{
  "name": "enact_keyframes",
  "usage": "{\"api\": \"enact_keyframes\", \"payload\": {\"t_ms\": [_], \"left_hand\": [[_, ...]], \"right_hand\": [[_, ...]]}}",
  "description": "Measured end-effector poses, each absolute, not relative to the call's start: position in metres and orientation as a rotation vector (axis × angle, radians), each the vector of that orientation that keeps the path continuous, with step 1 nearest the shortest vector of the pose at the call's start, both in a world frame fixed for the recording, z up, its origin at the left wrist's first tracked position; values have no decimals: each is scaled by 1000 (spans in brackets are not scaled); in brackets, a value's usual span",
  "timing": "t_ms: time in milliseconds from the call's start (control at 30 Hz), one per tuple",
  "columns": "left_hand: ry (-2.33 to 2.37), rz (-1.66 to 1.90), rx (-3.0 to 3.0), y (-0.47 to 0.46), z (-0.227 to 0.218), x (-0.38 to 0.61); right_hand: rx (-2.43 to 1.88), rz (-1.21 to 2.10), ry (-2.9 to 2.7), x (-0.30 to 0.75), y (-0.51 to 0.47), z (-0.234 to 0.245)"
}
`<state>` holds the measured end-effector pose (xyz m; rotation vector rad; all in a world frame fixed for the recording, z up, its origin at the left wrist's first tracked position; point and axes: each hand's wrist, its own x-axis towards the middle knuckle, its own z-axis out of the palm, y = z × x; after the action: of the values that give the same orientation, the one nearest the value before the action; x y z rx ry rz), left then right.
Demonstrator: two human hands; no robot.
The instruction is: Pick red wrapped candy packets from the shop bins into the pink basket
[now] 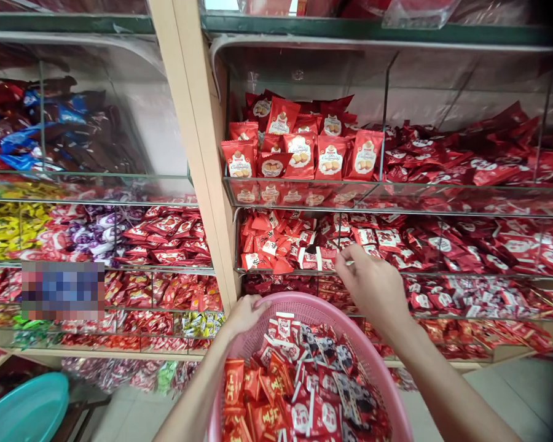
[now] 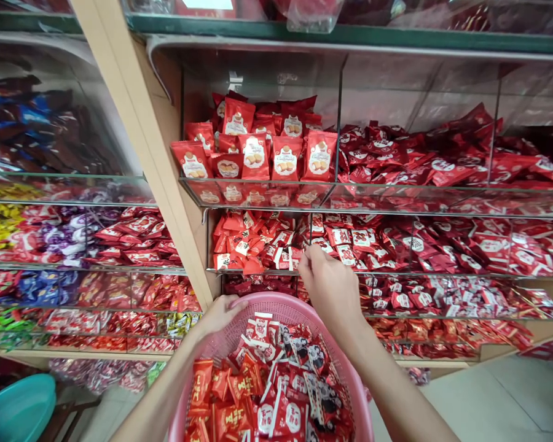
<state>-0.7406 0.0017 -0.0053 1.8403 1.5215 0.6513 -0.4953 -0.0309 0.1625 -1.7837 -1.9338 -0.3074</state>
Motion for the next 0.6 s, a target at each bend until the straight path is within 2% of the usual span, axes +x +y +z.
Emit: {"api": "enact_keyframes", "payload": {"t_ms": [167, 333, 500, 600], "left_hand": [[1503, 649, 1857, 1, -1, -739], [1500, 674, 1869, 2, -7, -740], [1487, 698, 1837, 2, -10, -741], [1483, 708, 1792, 1, -8, -742]], "right_hand": [[-1378, 234, -2048, -479, -49, 146], [-1173, 662, -2335, -496, -39, 106], [-1026, 872, -2450, -507, -14, 57], [-1074, 913, -2480, -507, -7, 45]]}}
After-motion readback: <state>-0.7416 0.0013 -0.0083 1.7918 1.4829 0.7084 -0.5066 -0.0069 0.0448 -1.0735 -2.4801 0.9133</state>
